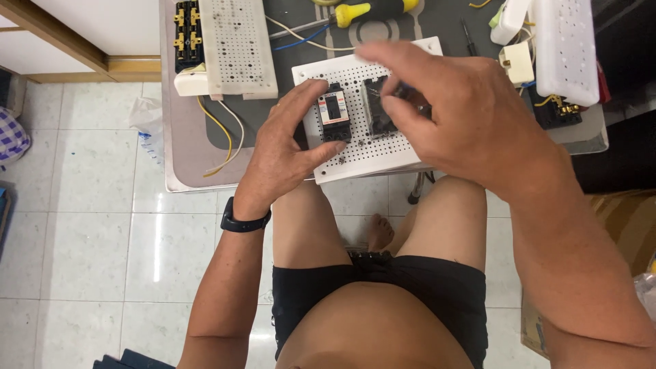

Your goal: The person uses a screwdriver to manipulate and adjust three black electrical components mounted on a white perforated board. The person holds the board steady with one hand while using the tool to tighten or loosen screws on the components.

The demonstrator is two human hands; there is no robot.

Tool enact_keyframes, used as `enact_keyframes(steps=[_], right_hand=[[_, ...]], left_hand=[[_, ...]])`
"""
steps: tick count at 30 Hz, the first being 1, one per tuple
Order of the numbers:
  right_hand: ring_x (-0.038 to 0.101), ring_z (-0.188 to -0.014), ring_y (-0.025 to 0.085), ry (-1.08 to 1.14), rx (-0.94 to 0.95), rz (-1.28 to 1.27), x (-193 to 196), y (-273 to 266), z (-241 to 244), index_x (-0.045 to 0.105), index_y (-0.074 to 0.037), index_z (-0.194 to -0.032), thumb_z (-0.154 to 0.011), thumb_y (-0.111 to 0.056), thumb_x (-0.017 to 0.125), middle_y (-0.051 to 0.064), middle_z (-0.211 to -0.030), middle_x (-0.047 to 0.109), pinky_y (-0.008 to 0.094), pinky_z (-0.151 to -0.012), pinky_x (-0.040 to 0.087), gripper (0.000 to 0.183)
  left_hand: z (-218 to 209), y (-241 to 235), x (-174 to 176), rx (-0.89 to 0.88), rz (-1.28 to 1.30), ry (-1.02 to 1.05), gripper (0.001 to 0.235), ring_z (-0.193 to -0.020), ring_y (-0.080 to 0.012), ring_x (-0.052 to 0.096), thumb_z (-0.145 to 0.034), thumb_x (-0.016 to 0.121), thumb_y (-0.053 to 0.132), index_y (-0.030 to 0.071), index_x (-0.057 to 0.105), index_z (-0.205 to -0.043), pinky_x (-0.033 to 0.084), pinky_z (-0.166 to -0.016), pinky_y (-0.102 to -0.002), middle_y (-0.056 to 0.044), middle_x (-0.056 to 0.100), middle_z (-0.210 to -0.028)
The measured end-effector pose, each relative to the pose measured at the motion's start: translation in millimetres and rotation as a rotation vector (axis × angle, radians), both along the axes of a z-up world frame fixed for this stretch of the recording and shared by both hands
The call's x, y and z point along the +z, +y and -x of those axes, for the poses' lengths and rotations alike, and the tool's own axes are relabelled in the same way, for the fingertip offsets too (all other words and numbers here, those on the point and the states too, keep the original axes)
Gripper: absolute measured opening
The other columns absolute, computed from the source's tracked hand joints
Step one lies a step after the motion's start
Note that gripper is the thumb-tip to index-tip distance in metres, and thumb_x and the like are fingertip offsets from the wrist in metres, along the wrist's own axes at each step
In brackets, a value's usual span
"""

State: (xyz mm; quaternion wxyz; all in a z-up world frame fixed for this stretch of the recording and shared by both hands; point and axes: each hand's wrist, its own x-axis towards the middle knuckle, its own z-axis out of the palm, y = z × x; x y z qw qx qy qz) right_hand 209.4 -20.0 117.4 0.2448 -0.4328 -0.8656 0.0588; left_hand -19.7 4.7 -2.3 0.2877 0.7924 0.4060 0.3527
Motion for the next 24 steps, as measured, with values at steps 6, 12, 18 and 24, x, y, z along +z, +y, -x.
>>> enact_keyframes(steps=[6,12,18,24], right_hand=[[0.057,-0.059,0.027,-0.059,-0.054,-0.054,2,0,-2,0.054,-0.005,-0.137,-0.092,-0.002,0.068,0.008,-0.088,0.063,0.042,-0.055,0.043,0.047],[0.062,-0.063,0.027,-0.067,-0.042,-0.096,-7,1,-4,0.057,-0.004,-0.134,-0.093,-0.001,0.073,0.01,-0.09,0.069,0.04,-0.055,0.048,0.044],[0.064,-0.072,0.027,-0.046,-0.018,-0.071,-9,-1,-6,0.059,-0.002,-0.133,-0.093,0.001,0.07,0.009,-0.094,0.069,0.041,-0.063,0.049,0.042],[0.065,-0.074,0.028,-0.002,-0.007,-0.002,0,-4,-2,0.051,0.001,-0.137,-0.092,0.004,0.068,0.013,-0.104,0.069,0.042,-0.069,0.052,0.048]], left_hand=[[-2,0,2,0.002,0.015,-0.002,0.071,-0.143,-0.0303,0.038,-0.085,0.079,0.029,0.015,0.042,-0.144,0.028,-0.118,-0.045,-0.012,0.045,-0.15],[0,0,-1,-0.008,-0.008,0.0,0.071,-0.143,-0.0302,0.038,-0.085,0.079,0.028,0.014,0.042,-0.144,0.029,-0.117,-0.045,-0.013,0.045,-0.149],[2,0,0,-0.016,-0.009,-0.006,0.07,-0.143,-0.031,0.039,-0.086,0.077,0.031,0.014,0.042,-0.144,0.03,-0.117,-0.046,-0.015,0.045,-0.149],[1,0,0,-0.009,0.0,-0.012,0.07,-0.143,-0.0314,0.038,-0.085,0.078,0.028,0.014,0.042,-0.144,0.029,-0.117,-0.047,-0.015,0.044,-0.149]])
